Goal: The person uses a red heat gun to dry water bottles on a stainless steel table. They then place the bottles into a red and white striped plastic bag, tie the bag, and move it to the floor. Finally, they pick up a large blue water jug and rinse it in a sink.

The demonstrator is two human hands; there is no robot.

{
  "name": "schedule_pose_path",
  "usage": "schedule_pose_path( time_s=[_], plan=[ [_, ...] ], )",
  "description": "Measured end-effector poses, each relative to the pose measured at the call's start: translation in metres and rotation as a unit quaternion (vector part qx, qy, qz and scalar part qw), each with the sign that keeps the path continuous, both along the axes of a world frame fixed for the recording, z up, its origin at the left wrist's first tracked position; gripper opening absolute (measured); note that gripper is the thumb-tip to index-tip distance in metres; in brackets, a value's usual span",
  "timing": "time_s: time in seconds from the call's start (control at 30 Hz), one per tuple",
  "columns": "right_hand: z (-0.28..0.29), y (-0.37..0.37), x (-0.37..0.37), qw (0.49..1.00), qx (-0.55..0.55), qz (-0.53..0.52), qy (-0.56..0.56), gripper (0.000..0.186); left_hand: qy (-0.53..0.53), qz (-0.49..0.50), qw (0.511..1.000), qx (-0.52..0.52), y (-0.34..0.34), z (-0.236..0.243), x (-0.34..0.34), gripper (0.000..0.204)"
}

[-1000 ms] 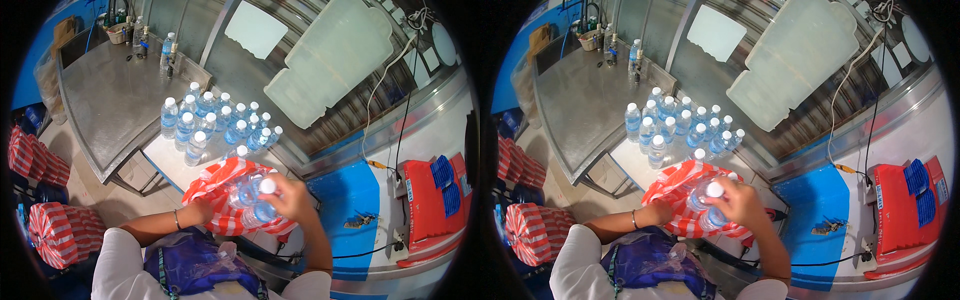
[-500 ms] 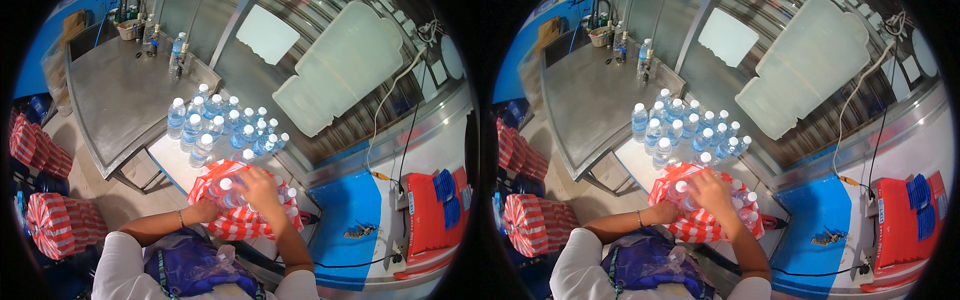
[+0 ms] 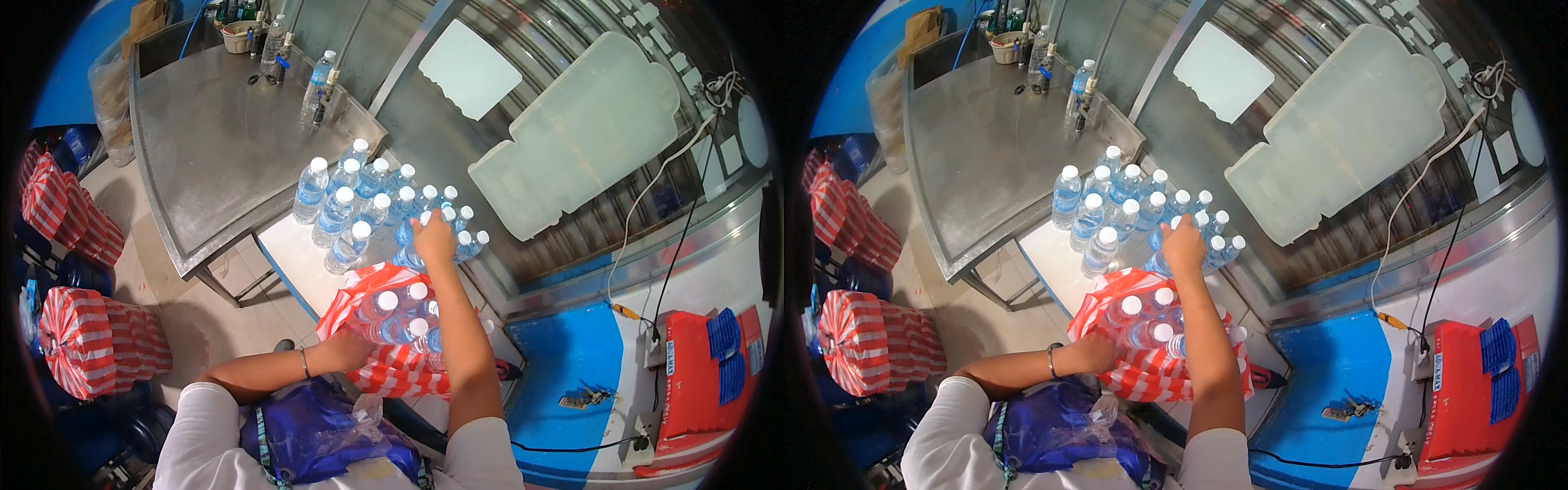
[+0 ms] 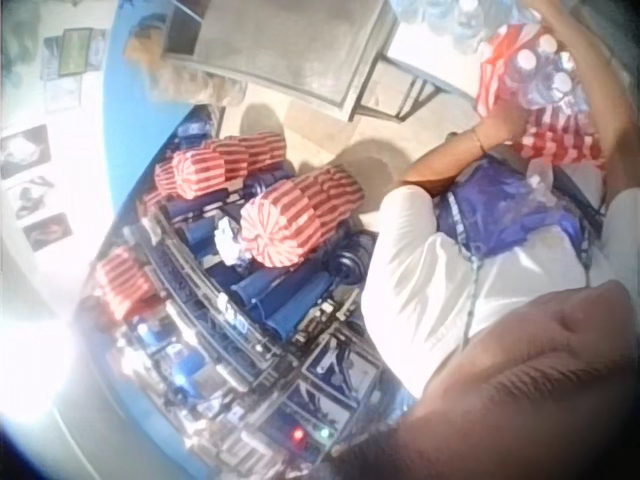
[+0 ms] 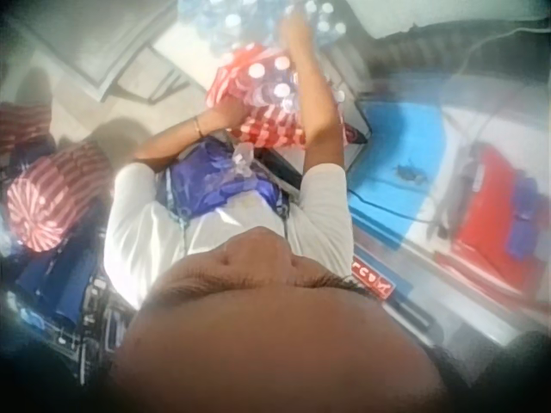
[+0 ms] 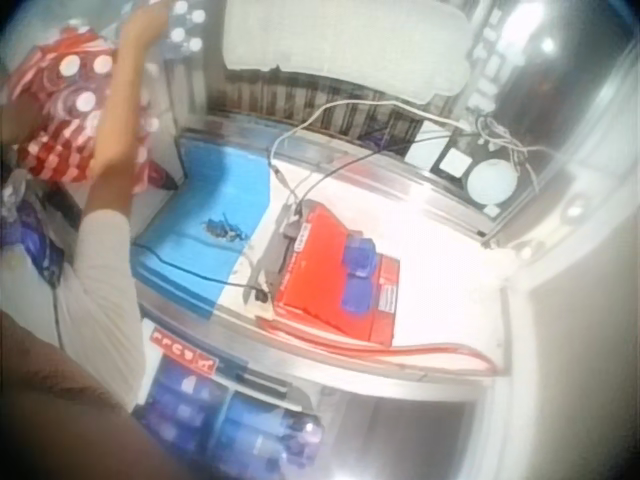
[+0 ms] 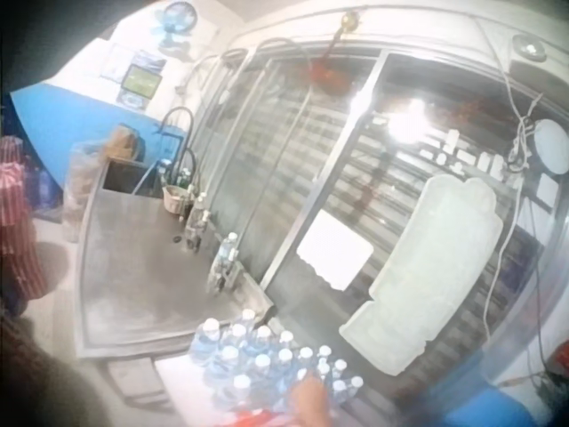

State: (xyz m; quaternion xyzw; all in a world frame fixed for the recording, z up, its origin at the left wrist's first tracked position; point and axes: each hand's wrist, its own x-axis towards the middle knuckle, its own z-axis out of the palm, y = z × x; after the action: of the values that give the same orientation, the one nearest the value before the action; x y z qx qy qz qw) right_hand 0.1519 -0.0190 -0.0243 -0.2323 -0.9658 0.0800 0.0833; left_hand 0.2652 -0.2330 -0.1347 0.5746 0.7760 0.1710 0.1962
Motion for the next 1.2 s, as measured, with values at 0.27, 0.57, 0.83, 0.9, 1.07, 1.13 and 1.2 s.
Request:
schedule_pose_path(
  time_s=[0.27, 0.57, 0.83, 0.9, 1.07, 1.13, 1.2],
  plan=[
    [0.067, -0.001, 0.066, 0.980, -0.044, 0.075, 0.179, 0.039, -0.097, -0.063, 0.988, 0.103, 0.009, 0.022, 0.031, 0.035],
    [0.216, -0.014, 0.232, 0.930, -0.080, 0.012, 0.358, 0.039, -0.147, -0.104, 0.980, 0.086, 0.074, -0.011, 0.068, 0.058],
    [0.106, -0.007, 0.244, 0.986, -0.090, 0.127, 0.063, 0.037, -0.139, -0.261, 0.955, -0.034, 0.082, -0.008, 0.090, 0.044],
    [0.069, 0.001, 0.237, 0.976, -0.074, 0.180, 0.094, 0.041, -0.106, -0.262, 0.959, -0.039, 0.081, -0.005, 0.085, 0.046],
    [0.025, 0.020, 0.232, 0.952, -0.084, 0.264, 0.127, 0.041, -0.166, -0.197, 0.965, 0.048, 0.083, -0.021, 0.053, 0.054],
    [0.026, 0.021, 0.230, 0.948, -0.034, 0.293, 0.117, 0.040, -0.176, -0.211, 0.958, 0.080, 0.087, -0.032, 0.041, 0.051],
    [0.034, 0.019, 0.226, 0.950, 0.003, 0.296, 0.098, 0.036, -0.165, -0.216, 0.955, 0.117, 0.091, -0.042, 0.034, 0.049]
  ],
)
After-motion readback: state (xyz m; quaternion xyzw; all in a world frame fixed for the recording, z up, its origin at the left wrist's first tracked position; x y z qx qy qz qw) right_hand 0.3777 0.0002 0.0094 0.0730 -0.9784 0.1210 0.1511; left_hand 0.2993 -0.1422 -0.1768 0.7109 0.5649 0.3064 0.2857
